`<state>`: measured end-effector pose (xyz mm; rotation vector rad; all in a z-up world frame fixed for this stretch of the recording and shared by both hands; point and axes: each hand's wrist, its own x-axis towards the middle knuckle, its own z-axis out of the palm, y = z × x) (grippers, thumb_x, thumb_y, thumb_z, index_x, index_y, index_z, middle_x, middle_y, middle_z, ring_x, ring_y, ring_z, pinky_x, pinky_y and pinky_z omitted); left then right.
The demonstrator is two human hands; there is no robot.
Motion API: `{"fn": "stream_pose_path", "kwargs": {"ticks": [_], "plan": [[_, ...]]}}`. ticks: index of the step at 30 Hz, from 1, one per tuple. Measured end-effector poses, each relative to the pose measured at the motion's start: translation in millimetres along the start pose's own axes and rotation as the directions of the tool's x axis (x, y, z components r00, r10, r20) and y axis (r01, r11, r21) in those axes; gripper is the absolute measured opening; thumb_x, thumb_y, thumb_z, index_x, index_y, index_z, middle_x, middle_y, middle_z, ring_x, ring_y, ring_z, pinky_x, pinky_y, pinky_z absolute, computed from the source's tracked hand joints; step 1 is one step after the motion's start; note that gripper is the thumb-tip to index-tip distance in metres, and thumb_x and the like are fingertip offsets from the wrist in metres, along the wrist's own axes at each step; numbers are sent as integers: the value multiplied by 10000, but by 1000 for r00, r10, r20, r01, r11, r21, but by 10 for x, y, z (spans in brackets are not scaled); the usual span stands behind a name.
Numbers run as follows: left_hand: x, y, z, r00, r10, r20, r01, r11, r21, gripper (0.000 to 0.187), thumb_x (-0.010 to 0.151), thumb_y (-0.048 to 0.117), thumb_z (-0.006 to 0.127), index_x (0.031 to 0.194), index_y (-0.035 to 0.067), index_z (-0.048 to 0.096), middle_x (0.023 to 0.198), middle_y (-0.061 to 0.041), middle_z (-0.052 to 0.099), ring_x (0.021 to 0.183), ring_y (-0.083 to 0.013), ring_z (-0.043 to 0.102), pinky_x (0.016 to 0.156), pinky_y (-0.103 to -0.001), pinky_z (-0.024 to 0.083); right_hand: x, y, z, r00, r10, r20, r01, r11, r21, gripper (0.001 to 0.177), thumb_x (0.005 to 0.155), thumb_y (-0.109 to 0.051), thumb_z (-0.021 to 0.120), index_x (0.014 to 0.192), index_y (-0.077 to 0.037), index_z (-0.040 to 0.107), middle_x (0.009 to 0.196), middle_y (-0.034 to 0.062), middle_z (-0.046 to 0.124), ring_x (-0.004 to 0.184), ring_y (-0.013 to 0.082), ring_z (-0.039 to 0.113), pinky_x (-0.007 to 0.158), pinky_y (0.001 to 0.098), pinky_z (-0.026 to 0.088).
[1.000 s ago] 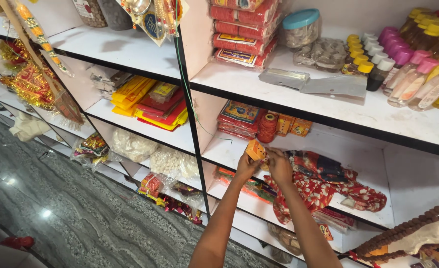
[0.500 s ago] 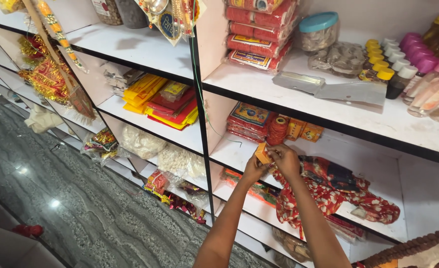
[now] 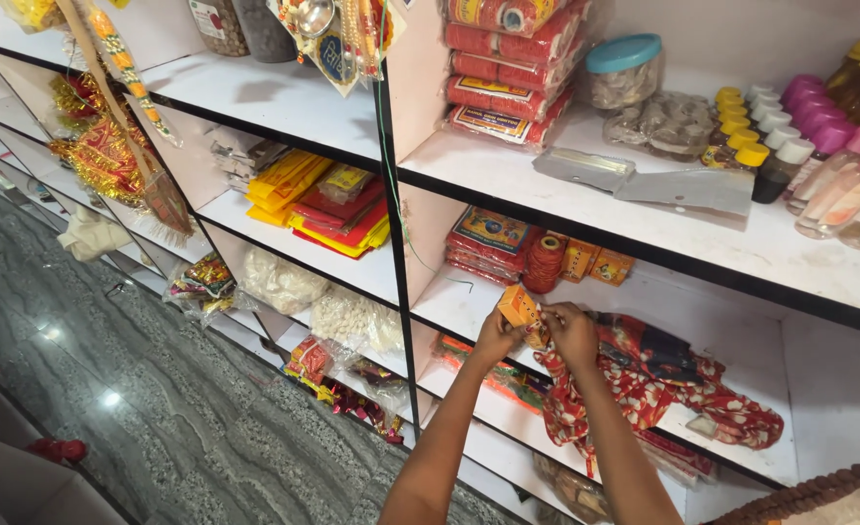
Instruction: The person stands at a shop shelf and handles a small orange box, opening it and taking items out of it while arranging goods on the shelf next to a folded red patterned cloth. They repeatedly reposition the box and its contents among the packaged goods and bottles on the shelf.
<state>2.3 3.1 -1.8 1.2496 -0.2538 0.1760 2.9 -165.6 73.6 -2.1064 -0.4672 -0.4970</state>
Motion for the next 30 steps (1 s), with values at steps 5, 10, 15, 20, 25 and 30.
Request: {"fn": "stream_pose_path", "kwargs": {"ticks": [5,10,15,20,25,30], "plan": [[-57,146,34,999,-13,-30,15,997,78,473,944,10,734,1362,20,515,1179,-54,686,1035,-108,636,903,-289,537,-307,-187,-103,994,-99,-56,93,990,-103,167,923,-135,694,1052,-79,784,1085,72,750,917,283,729,796,384,573],[29,-56,-31,998,-29,-55,33,997,75,508,916,0,716,1374,36,500,1204,-43,694,1075,-114,654,925,-284,546,-379,-182,-175,994,-109,7,109,982,-156,186,910,-143,689,1064,-113,789,1092,46,748,903,278,728,783,395,578],[91,-150,-67,994,-19,-108,26,997,66,606,894,-19,709,1424,43,420,1254,-78,662,1134,-157,651,955,-331,549,-451,-209,-214,995,-99,2,98,975,-200,167,893,-141,703,1029,-130,800,1126,17,737,908,271,725,768,401,577],[64,-113,-61,988,-51,-143,63,995,81,633,916,25,729,1439,50,373,1328,-97,614,1226,-175,600,1020,-326,521,-462,-67,-171,999,-27,-17,23,981,-190,139,882,-153,725,997,-119,795,1140,27,715,890,269,725,764,398,574],[86,-149,-100,981,-103,-167,124,985,117,659,877,42,736,1441,39,396,1322,-108,621,1215,-204,609,998,-349,544,-479,27,-180,997,-71,-3,70,989,-131,130,890,-165,726,994,-115,786,1098,32,735,910,269,729,785,391,578],[-69,341,125,967,-111,-228,126,991,49,1015,882,-1,702,1590,282,32,1324,-96,593,1201,-187,609,975,-349,565,-430,63,-106,998,35,-56,-40,994,-99,134,921,-185,721,1018,-117,784,1066,50,751,906,275,732,784,390,576]]}}
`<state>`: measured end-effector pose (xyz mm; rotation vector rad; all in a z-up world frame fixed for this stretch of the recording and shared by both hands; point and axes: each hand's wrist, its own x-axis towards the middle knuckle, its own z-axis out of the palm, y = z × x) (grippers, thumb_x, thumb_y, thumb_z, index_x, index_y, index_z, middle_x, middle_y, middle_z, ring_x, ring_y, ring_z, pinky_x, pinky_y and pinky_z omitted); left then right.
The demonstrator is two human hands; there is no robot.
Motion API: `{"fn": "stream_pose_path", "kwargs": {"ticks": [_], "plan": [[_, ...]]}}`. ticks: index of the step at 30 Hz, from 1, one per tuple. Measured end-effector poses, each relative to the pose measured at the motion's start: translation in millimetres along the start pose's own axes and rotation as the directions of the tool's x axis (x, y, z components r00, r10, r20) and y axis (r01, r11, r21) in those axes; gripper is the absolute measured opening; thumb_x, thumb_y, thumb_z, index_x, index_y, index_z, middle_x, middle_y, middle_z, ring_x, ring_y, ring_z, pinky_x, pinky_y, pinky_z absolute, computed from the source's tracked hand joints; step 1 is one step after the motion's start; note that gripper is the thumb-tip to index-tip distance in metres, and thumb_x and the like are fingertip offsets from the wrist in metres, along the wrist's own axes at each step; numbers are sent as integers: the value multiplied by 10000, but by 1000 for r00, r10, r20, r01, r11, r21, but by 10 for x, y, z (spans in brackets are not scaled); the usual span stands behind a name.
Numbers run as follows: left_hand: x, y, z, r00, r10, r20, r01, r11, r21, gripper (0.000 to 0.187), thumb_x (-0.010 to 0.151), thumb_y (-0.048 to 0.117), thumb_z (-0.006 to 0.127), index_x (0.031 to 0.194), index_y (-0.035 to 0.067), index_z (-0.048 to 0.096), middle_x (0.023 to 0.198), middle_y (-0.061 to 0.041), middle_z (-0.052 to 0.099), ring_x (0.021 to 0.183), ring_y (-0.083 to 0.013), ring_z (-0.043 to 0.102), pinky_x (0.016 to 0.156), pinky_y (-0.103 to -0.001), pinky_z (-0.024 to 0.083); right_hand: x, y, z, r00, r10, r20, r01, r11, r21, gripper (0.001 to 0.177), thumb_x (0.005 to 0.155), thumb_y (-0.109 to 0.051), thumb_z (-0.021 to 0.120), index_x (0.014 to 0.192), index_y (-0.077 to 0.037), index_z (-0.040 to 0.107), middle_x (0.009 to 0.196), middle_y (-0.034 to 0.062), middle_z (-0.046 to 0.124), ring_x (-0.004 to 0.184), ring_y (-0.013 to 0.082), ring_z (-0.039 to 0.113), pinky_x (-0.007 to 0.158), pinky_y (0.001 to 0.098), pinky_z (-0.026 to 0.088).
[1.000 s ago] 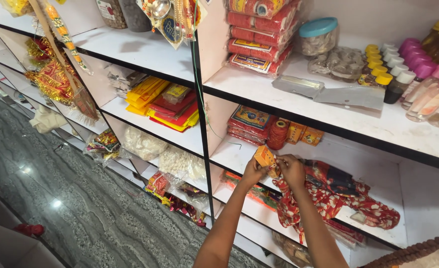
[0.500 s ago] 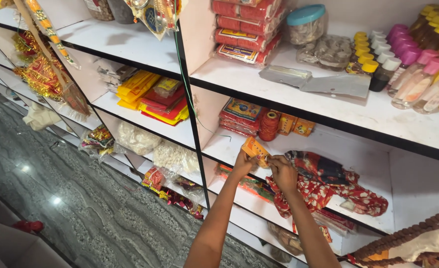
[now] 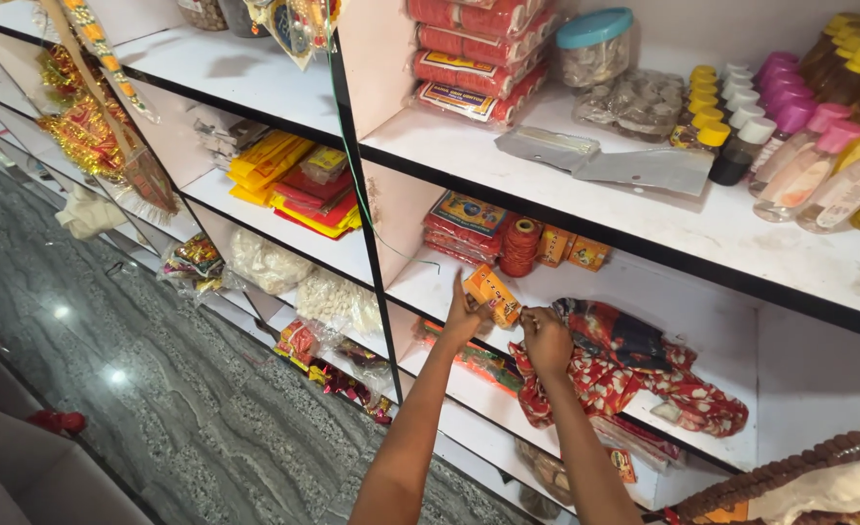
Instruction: The person stands at a shop shelf and handles a small orange box, opening it and taking items out of it while arranging goods on the shelf next to a folded red patterned cloth. They repeatedly reposition the box and its contents among the packaged goods and bottles on the shelf.
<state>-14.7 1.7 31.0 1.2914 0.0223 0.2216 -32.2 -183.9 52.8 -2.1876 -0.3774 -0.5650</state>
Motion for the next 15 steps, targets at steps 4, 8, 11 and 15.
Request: {"fn": "stream_pose_path", "kwargs": {"ticks": [4,8,11,15], "plan": [[-102,139,75,1000,-2,-25,2,1000,-7,1085,901,-29,655,1605,351,-78,1224,-213,634,1071,-256,667,873,-361,597,-1,-132,-131,999,-48,-2,48,999,-4,174,915,-193,723,1063,-131,789,1062,56,743,886,278,722,762,394,569],[-24,-42,44,979,196,65,-199,978,58,828,960,-61,614,1591,245,174,1340,-154,556,1124,-219,642,895,-353,608,-26,-198,-187,992,-85,95,81,995,50,209,894,-181,706,1080,-172,801,1055,31,740,822,254,718,734,384,567],[-25,-50,32,974,217,67,-222,972,80,798,968,-70,607,1583,243,207,1348,-147,559,1130,-217,639,906,-360,601,-22,-205,-155,997,-38,73,36,999,30,196,923,-165,694,1083,-177,807,1046,29,735,818,251,712,731,383,561],[-79,121,56,992,97,76,-97,995,5,801,960,-38,609,1588,272,222,1288,-144,578,1115,-218,645,881,-382,642,-41,-199,-159,996,-45,75,43,999,26,179,929,-143,696,1064,-169,811,1039,19,741,799,236,710,713,368,560]]}}
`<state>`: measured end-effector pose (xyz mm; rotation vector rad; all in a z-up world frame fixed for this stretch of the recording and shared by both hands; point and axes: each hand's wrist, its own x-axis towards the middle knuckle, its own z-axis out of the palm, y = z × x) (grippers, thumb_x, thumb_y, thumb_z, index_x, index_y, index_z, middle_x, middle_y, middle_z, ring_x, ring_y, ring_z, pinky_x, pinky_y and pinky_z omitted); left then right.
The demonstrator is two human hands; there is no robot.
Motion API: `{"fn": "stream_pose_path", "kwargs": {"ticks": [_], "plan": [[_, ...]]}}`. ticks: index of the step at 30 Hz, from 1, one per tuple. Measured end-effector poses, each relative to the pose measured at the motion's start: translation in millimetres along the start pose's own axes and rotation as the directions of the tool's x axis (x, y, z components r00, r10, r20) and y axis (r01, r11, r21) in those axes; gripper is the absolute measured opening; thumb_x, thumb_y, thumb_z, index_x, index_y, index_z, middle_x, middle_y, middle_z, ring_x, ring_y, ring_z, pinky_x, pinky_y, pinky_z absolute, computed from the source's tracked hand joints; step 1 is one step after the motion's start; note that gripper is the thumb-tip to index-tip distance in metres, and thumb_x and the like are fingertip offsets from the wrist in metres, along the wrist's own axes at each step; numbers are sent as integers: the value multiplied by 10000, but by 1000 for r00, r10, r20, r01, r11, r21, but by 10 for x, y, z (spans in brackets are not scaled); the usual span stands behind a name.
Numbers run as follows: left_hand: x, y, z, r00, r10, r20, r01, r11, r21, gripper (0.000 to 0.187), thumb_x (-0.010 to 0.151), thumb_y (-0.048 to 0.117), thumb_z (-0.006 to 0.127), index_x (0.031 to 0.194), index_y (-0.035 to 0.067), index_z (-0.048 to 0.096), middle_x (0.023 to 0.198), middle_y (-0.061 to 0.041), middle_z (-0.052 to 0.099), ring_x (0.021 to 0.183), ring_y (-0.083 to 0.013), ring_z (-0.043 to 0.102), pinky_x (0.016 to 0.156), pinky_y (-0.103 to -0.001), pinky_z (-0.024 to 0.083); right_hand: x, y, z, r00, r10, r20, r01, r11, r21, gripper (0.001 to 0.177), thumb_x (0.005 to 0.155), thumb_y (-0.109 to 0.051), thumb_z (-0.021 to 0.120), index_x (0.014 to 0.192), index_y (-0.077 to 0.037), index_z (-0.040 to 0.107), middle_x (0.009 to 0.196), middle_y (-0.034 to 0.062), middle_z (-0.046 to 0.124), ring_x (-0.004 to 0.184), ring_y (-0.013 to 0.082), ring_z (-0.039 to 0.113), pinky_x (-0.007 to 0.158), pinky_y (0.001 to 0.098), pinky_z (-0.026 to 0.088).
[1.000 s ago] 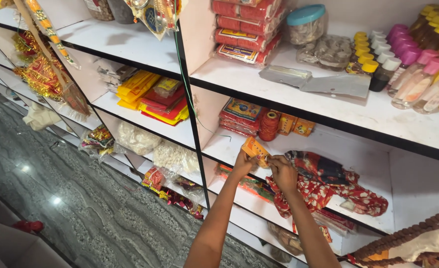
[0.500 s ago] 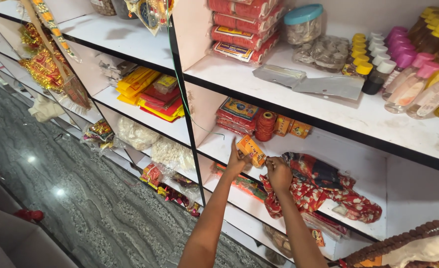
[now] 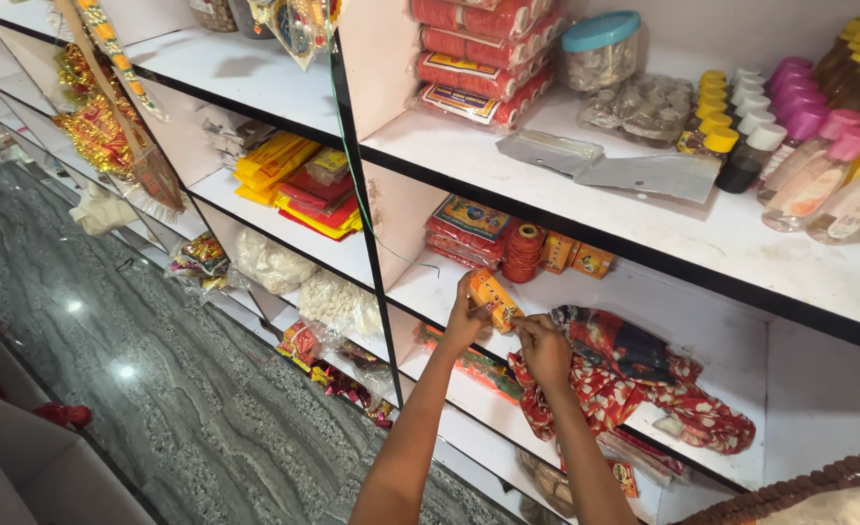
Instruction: The person stands at a shop shelf and handles a small orange box, opening it and taking items out of it while arranging goods on the shelf next to a folded red patterned cloth. They repeatedly reposition the box and its contents among the packaged goods and bottles on the shelf.
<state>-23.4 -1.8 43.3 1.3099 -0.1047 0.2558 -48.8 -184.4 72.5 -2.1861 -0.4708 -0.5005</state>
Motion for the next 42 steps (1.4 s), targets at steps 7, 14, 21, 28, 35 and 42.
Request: {"fn": "stream_pose_path", "kwargs": {"ticks": [7,14,21,28,35,42], "plan": [[89,-170,-71,999,-52,8,52,998,-19,900,964,-27,637,1639,318,152,1296,-140,578,1119,-209,634,885,-389,635,49,380,182,996,-16,-83,36,969,243,165,923,-63,676,1049,-81,781,1028,68,727,816,183,720,710,299,569],[-74,238,89,987,-146,67,129,969,212,973,1007,85,599,1669,307,-79,1335,-215,603,1047,-275,668,883,-394,596,116,998,413,951,180,-253,-22,850,526,155,962,-20,671,1101,-6,738,1015,56,727,853,94,652,764,235,522],[-133,235,71,978,10,210,-70,958,277,1434,677,46,908,1652,272,-119,1532,-217,480,1323,-312,603,1070,-410,550,290,1222,374,907,309,-285,-136,857,497,175,981,-29,690,1135,14,762,934,46,727,776,88,596,693,225,479],[-43,16,-1,968,10,251,-102,929,355,1470,602,119,970,1612,158,-98,1527,-224,454,1329,-349,586,1085,-423,526,596,96,206,958,181,-221,-52,872,487,201,984,-85,658,1156,-22,740,1044,51,773,868,100,700,742,255,555],[-1,-50,-59,965,36,260,-160,866,475,1404,621,285,929,1626,134,-40,1545,-257,423,1309,-427,582,1063,-430,520,597,-312,261,985,-171,8,168,960,-223,200,879,-147,716,1060,-171,798,1123,23,758,902,259,749,780,380,601],[35,41,-73,957,-67,282,-100,838,537,1448,604,283,921,1637,100,-78,1593,-275,349,1342,-442,554,1083,-442,506,586,-439,319,988,-151,30,151,920,-361,252,847,-107,684,1069,-155,793,1156,-8,746,831,269,749,718,393,605]]}}
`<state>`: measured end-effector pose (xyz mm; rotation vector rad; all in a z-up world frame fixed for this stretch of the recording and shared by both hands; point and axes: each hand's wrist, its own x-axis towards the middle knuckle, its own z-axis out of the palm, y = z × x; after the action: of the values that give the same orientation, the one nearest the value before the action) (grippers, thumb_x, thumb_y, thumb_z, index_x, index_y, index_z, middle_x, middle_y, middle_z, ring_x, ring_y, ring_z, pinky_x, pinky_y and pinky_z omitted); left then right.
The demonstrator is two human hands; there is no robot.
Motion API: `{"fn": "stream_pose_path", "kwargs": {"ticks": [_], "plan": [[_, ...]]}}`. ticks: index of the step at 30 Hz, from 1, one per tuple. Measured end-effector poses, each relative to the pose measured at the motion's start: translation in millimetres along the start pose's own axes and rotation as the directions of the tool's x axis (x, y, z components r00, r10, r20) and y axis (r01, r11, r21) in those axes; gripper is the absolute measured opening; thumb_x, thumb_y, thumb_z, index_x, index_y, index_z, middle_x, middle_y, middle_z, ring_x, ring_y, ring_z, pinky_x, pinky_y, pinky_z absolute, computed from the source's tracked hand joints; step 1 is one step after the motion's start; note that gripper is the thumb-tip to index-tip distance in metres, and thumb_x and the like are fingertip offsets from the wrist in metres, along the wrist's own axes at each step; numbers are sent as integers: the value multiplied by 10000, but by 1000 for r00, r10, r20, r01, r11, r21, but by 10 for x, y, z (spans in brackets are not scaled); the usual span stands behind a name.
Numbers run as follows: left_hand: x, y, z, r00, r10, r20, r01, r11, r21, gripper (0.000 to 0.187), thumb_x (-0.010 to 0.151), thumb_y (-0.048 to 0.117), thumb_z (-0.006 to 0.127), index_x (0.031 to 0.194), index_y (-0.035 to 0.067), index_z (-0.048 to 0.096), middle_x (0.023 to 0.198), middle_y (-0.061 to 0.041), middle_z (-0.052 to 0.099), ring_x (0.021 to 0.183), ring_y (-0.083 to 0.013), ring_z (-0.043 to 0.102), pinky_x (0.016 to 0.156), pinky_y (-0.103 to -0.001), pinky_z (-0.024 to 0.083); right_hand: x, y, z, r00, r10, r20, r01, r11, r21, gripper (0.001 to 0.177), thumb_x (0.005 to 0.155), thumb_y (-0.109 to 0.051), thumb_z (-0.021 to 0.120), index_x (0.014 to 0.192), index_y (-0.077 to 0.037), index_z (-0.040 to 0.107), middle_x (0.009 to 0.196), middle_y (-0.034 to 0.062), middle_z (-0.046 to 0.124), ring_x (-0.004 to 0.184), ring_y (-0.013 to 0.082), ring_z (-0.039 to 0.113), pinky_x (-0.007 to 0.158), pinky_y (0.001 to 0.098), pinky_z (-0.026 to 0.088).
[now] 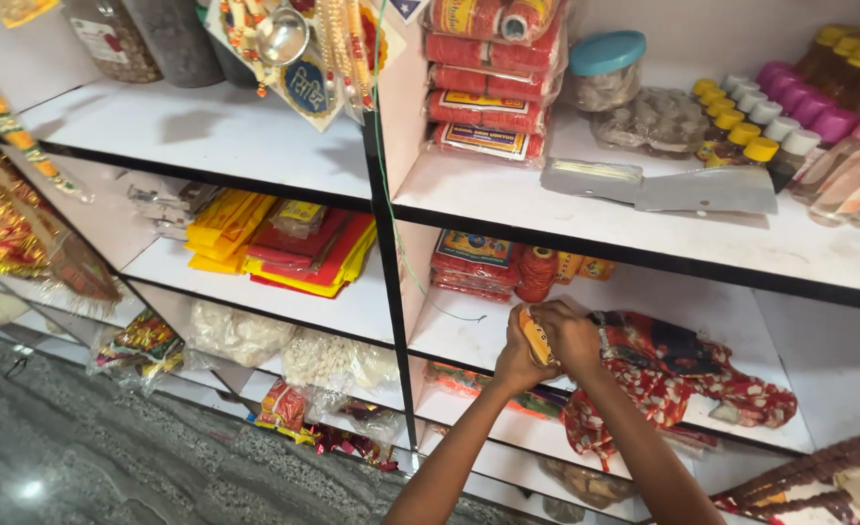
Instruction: The person stands at a shop shelf and handles a small orange box, opening it and taking items out of it while arranging goods on the shelf next to a folded red patterned cloth. They repeatedly reposition the box and its contents among the packaged goods and bottles on the shelf.
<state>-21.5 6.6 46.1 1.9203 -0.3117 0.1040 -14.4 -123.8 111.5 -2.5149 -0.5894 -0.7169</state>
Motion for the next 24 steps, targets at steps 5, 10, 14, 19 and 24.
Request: {"fn": "stream_pose_path", "kwargs": {"ticks": [5,10,14,19,24], "plan": [[54,-206,-15,988,142,61,-138,988,-66,1580,565,299,955,1608,73,-210,1589,-341,243,1388,-462,499,1147,-435,472,-53,-51,-32,993,-82,-87,79,996,-35,238,858,-94,683,1065,-139,790,1135,-17,757,822,229,756,666,352,604],[102,-217,-48,975,192,115,-187,981,-52,1656,535,323,977,1582,5,-267,1611,-367,59,1500,-492,294,1220,-456,402,-118,8,-16,988,-76,-138,75,997,-14,216,889,-118,686,1078,-142,788,1142,-26,756,851,204,761,682,326,610],[130,-275,-31,967,207,147,-222,970,96,1712,519,336,1027,1510,-64,-311,1624,-387,-219,1569,-506,-91,1266,-481,273,-138,21,-100,997,-63,-43,65,997,39,284,885,-183,692,1154,-120,759,1210,15,728,894,238,755,718,356,616],[117,-214,-56,980,169,106,-182,974,133,1697,524,319,1018,1542,-72,-282,1655,-358,-214,1582,-489,-152,1280,-463,249,-226,196,-44,994,-112,-7,112,985,135,344,875,-158,664,1206,-112,745,1265,46,712,947,267,752,784,375,619],[111,-146,-61,993,95,65,-96,995,17,1646,488,304,1000,1584,-65,-171,1664,-297,47,1555,-433,209,1258,-411,327,-437,249,-216,993,-21,116,-6,974,229,328,879,-51,641,1169,-146,760,1252,29,727,897,250,769,777,365,623]]}}
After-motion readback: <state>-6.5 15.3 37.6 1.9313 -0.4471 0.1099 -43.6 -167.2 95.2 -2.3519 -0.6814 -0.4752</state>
